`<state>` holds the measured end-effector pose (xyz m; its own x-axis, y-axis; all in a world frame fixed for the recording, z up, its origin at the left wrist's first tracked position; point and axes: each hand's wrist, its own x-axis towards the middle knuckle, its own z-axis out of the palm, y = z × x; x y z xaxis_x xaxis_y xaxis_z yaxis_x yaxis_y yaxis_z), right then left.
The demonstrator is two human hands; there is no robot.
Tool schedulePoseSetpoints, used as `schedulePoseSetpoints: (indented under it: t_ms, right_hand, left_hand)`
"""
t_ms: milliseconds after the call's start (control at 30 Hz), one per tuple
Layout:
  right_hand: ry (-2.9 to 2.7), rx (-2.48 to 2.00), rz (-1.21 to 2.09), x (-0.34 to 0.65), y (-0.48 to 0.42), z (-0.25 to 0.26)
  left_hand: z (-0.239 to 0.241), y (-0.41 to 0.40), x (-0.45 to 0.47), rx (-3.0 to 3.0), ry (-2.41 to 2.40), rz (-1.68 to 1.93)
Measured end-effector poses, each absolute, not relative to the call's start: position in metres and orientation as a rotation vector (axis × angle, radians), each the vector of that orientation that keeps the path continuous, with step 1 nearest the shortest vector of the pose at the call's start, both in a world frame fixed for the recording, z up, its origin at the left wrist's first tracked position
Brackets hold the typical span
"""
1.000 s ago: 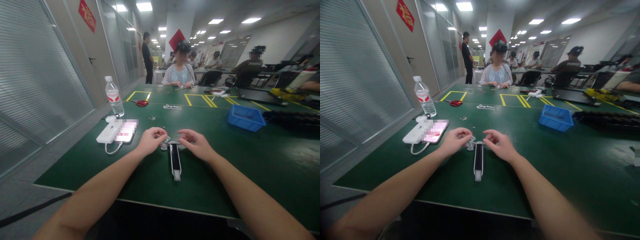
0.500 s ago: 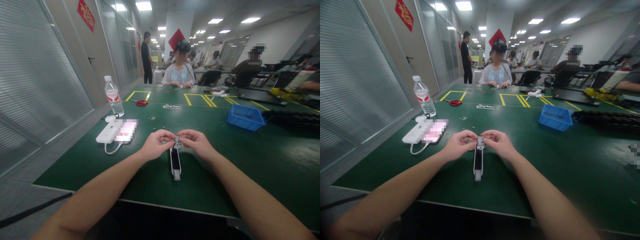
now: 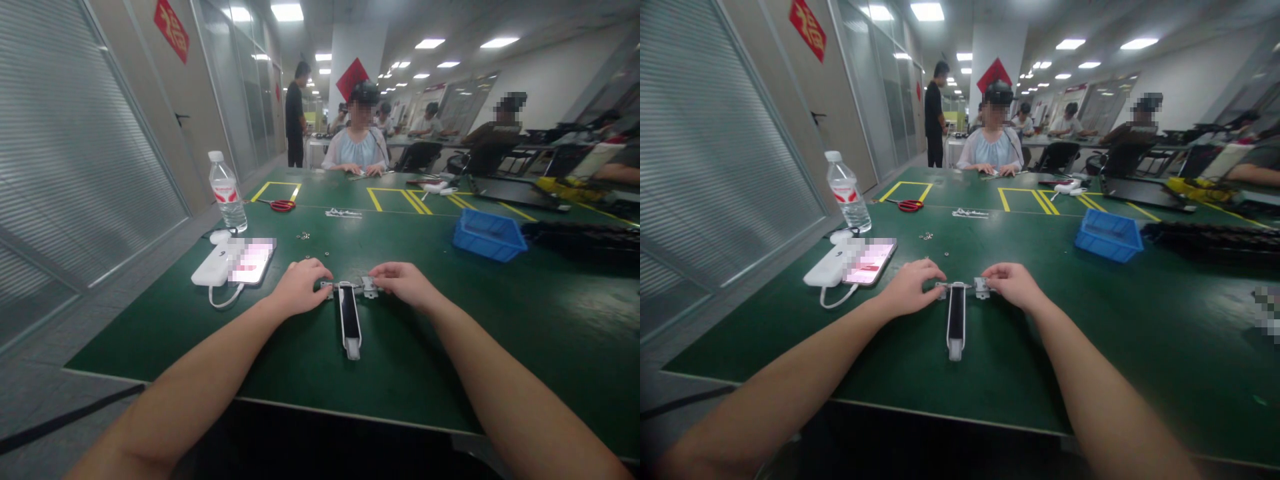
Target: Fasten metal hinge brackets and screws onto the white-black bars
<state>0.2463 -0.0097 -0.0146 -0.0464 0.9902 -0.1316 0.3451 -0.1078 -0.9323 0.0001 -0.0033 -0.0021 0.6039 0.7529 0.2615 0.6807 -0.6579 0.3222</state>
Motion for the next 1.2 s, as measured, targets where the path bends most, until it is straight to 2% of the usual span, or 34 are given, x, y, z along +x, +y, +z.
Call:
schedulePoseSetpoints:
  t_ms: [233,1200]
  right_hand:
    - [-1.58,-1.587,1.111,0.249,-0.006,-0.021]
    - [-1.487,-1.682,1.123,0.236,-0.014,-0.01]
  left_hand:
    - [-0.003,-0.004,0.002,2.671,1.199,0.475]
    - [-0.008,-0.003,0.005,2.626,1.278,0.449]
